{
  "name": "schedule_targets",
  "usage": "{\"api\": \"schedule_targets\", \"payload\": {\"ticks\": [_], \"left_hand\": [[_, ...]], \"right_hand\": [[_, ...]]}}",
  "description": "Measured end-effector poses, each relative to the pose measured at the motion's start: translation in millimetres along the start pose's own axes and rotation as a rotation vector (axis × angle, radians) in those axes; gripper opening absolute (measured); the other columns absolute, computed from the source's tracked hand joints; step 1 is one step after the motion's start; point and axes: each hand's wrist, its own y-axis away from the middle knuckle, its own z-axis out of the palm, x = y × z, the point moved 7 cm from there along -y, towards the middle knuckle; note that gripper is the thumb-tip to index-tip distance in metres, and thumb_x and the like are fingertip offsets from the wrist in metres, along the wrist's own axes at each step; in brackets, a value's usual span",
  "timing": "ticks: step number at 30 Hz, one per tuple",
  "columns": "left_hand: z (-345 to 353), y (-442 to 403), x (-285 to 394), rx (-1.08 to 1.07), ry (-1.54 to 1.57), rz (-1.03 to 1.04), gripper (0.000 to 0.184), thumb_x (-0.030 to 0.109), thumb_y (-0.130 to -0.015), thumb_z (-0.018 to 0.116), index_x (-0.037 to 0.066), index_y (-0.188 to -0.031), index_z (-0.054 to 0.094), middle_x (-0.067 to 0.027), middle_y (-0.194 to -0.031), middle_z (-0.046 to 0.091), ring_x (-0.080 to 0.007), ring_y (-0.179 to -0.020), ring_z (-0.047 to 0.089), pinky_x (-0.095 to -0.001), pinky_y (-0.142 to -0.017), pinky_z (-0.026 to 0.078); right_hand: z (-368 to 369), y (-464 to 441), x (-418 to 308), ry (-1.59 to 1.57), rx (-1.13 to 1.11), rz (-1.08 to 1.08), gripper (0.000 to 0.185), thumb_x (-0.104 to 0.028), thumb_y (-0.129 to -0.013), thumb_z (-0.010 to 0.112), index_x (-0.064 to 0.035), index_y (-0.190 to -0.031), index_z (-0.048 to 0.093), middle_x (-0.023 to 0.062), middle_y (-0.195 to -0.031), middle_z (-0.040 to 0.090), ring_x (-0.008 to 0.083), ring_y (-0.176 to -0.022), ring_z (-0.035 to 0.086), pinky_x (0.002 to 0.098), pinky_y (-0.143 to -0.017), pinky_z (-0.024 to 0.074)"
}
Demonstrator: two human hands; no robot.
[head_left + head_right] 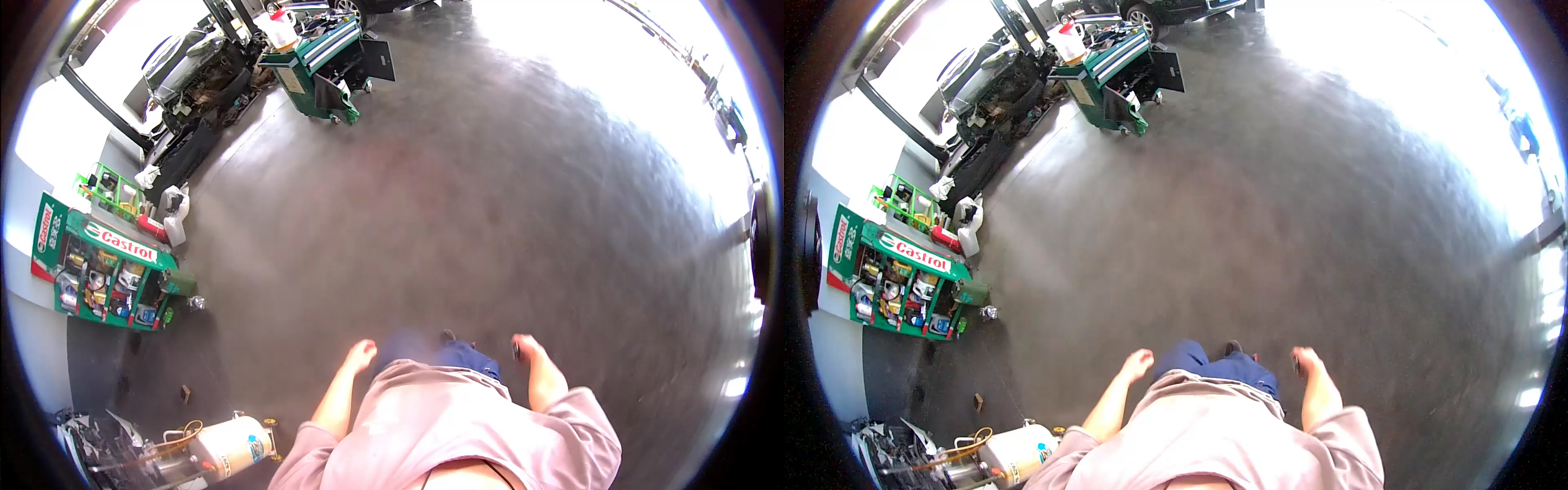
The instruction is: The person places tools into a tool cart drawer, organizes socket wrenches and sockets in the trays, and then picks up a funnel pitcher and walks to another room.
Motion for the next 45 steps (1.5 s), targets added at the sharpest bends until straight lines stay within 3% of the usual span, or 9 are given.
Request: {"api": "schedule_targets", "payload": {"ticks": [7, 11, 12, 14, 23, 27, 31, 37, 45], "left_hand": [[-41.3, -128.3, -138.7, 0.1, 0.096, -0.683, 0.028, 0.021, -0.078, 0.064, 0.004, -0.098, 0.073, -0.0094, -0.091, 0.071, -0.0175, -0.084, 0.066, -0.0329, -0.078, 0.053], [-131.7, -300.9, -104.9, -0.115, 0.136, -0.688, 0.024, 0.015, -0.076, 0.06, 0.006, -0.094, 0.074, -0.0131, -0.094, 0.072, -0.0243, -0.084, 0.068, -0.0352, -0.076, 0.054], [-160.4, -376.8, -70.2, -0.243, -0.394, -0.15, 0.021, 0.017, -0.077, 0.06, 0.005, -0.089, 0.072, -0.0159, -0.092, 0.072, -0.0309, -0.084, 0.068, -0.0388, -0.075, 0.054], [-255.7, -476.4, 43.7, -0.075, -0.221, -0.428, 0.023, 0.021, -0.081, 0.057, 0.005, -0.09, 0.071, -0.0172, -0.099, 0.07, -0.0314, -0.091, 0.067, -0.0418, -0.078, 0.053], [-468.7, -901.7, 440.4, 0.116, 0.1, 0.23, 0.028, 0.018, -0.094, 0.057, 0.0, -0.114, 0.061, -0.0117, -0.106, 0.069, -0.0194, -0.098, 0.065, -0.0325, -0.088, 0.051], [-468.2, -1017.0, 398.9, 0.094, 0.366, 0.059, 0.026, 0.018, -0.092, 0.058, 0.004, -0.115, 0.062, -0.0127, -0.105, 0.07, -0.0221, -0.1, 0.066, -0.0344, -0.087, 0.051], [-483.9, -1024.9, 384.4, 0.016, -0.029, -0.069, 0.03, 0.021, -0.089, 0.065, 0.002, -0.112, 0.064, -0.0126, -0.109, 0.069, -0.023, -0.101, 0.065, -0.0362, -0.088, 0.051], [-511.7, -1103.1, 285.0, 0.157, 0.537, -0.464, 0.024, 0.022, -0.094, 0.056, 0.01, -0.114, 0.061, -0.0049, -0.103, 0.069, -0.0139, -0.084, 0.065, -0.0281, -0.065, 0.05], [-736.3, -1474.8, 450.4, 0.299, 1.3, -0.176, 0.022, 0.034, -0.091, 0.058, 0.014, -0.1, 0.06, 0.0007, -0.09, 0.063, -0.0131, -0.079, 0.059, -0.0301, -0.07, 0.048]], "right_hand": [[-60.9, -72.5, -604.9, -0.551, -0.342, -0.185, 0.039, -0.034, -0.084, 0.059, -0.0024, -0.106, 0.06, 0.0171, -0.094, 0.068, 0.0326, -0.082, 0.068, 0.0453, -0.076, 0.0573], [-43.7, -56.7, -803.7, -0.996, -0.891, -0.533, 0.066, -0.042, -0.086, 0.056, 0.0036, -0.132, 0.047, 0.0247, -0.106, 0.066, 0.0379, -0.094, 0.066, 0.0489, -0.087, 0.0522], [-35.2, -67.5, -840.2, -1.056, -0.827, -0.498, 0.07, -0.045, -0.086, 0.056, 0.0013, -0.137, 0.042, 0.0216, -0.098, 0.068, 0.0337, -0.088, 0.067, 0.0478, -0.083, 0.0524], [-22.5, -115.2, -885.7, -1.206, -0.833, -0.515, 0.061, -0.041, -0.089, 0.054, 0.0002, -0.134, 0.046, 0.0174, -0.096, 0.068, 0.029, -0.083, 0.067, 0.0473, -0.079, 0.0524], [20.4, -327.8, -1082.9, -1.497, -0.868, -0.357, 0.037, -0.041, -0.083, 0.059, -0.0049, -0.094, 0.06, 0.0034, -0.055, 0.047, 0.0151, -0.049, 0.043, 0.0345, -0.076, 0.0437], [-28.9, -365.0, -1285.1, -1.366, -1.265, -0.547, 0.065, -0.071, -0.08, 0.058, -0.0072, -0.091, 0.054, 0.0031, -0.056, 0.045, 0.0161, -0.051, 0.041, 0.0443, -0.082, 0.0489], [-84.2, -416.2, -1456.2, -1.146, -1.068, -0.658, 0.077, -0.067, -0.087, 0.051, -0.0083, -0.136, 0.044, 0.0211, -0.114, 0.06, 0.0294, -0.101, 0.062, 0.0471, -0.087, 0.0501], [-83.6, -552.9, -1544.2, -1.125, -0.987, -0.358, 0.067, -0.064, -0.089, 0.049, -0.0063, -0.122, 0.057, 0.0181, -0.118, 0.062, 0.0306, -0.106, 0.061, 0.0501, -0.09, 0.048], [-65.8, -662.0, -1613.9, -1.326, -0.546, -0.057, 0.061, -0.061, -0.09, 0.049, -0.004, -0.104, 0.064, 0.0211, -0.107, 0.066, 0.0352, -0.096, 0.063, 0.0499, -0.085, 0.0521]]}}
